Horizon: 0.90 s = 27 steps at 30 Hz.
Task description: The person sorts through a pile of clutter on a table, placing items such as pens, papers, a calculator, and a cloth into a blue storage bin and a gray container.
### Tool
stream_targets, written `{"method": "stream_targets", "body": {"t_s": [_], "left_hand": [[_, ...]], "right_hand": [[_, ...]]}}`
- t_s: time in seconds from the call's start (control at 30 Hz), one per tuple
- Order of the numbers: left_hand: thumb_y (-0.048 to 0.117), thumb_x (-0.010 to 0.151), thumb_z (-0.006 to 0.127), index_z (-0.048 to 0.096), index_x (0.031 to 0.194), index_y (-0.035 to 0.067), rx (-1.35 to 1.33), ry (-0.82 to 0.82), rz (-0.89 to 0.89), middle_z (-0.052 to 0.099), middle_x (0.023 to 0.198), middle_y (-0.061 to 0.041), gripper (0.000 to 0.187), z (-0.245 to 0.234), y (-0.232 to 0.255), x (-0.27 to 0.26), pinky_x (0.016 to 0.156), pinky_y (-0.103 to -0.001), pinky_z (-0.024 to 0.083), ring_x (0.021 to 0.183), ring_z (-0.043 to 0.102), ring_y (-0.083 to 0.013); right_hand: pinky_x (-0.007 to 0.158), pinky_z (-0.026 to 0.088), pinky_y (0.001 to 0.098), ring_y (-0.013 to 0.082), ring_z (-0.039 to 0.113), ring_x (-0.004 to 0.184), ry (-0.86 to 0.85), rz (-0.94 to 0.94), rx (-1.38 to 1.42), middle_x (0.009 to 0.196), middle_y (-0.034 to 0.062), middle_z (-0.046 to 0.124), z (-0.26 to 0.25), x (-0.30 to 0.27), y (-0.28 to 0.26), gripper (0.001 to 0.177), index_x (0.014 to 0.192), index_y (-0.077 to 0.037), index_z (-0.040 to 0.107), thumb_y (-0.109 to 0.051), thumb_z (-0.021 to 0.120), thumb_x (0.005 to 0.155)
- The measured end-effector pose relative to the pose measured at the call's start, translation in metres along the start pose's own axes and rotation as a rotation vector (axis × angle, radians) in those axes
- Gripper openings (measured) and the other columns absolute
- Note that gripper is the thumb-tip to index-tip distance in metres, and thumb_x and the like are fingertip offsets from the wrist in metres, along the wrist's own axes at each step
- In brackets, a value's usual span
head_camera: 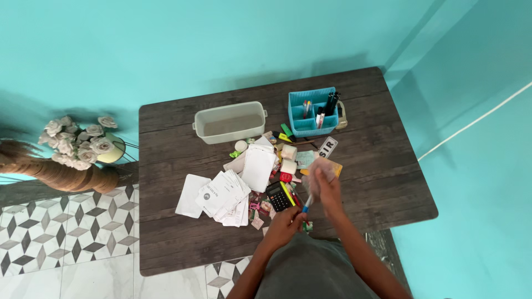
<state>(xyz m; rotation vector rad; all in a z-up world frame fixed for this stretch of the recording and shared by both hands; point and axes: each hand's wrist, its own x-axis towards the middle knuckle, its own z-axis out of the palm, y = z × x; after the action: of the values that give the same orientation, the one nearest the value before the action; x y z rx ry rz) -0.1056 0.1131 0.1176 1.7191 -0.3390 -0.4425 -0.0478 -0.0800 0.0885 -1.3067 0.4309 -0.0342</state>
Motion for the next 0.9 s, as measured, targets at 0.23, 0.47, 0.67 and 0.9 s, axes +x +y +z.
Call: {"method": "stream_targets", "body": {"t_s": [0.23,0.47,0.67,0.9], "left_hand": [[0.020,0.095,0.068,0.064,0.095,0.002,-0.057,0.249,-0.021,0.072,0.072,-0.007,0.019,0.002,0.006,0.016,0.056,-0.029,0.051,0.062,0.070,-0.0135],[0.021,0.090,0.080,0.063,0.088,0.002,-0.115,0.183,-0.025,0.069,0.067,-0.006,0.026,0.006,0.005,0.003,0.053,-0.027,0.047,0.058,0.062,-0.0084],[0.023,0.083,0.085,0.061,0.086,0.000,0.032,0.283,-0.105,0.067,0.063,-0.007,0.032,-0.008,0.011,0.017,0.050,-0.030,0.046,0.055,0.059,-0.0105],[0.026,0.106,0.059,0.070,0.097,0.003,-0.112,0.131,0.060,0.075,0.074,-0.007,0.028,0.002,0.002,0.003,0.060,-0.029,0.051,0.066,0.070,-0.0109]], "right_hand": [[0.063,0.055,0.0297,0.0122,0.066,0.076,-0.132,0.209,-0.117,0.095,0.0027,0.071,0.014,-0.023,0.018,0.039,0.117,-0.011,0.065,-0.040,0.070,0.091],[0.073,0.052,0.0248,0.0071,0.063,0.088,-0.054,-0.145,0.007,0.103,0.0023,0.070,-0.011,0.011,0.008,0.042,0.120,0.000,0.072,-0.040,0.069,0.106],[0.069,0.055,0.0231,0.0064,0.066,0.084,-0.253,0.085,-0.136,0.098,-0.0008,0.073,0.008,-0.024,0.030,0.037,0.117,-0.006,0.069,-0.035,0.072,0.094],[0.057,0.049,0.0229,0.0063,0.061,0.069,-0.061,-0.082,0.017,0.086,0.0008,0.067,-0.002,0.003,-0.005,0.040,0.110,-0.004,0.070,-0.043,0.068,0.100]]}}
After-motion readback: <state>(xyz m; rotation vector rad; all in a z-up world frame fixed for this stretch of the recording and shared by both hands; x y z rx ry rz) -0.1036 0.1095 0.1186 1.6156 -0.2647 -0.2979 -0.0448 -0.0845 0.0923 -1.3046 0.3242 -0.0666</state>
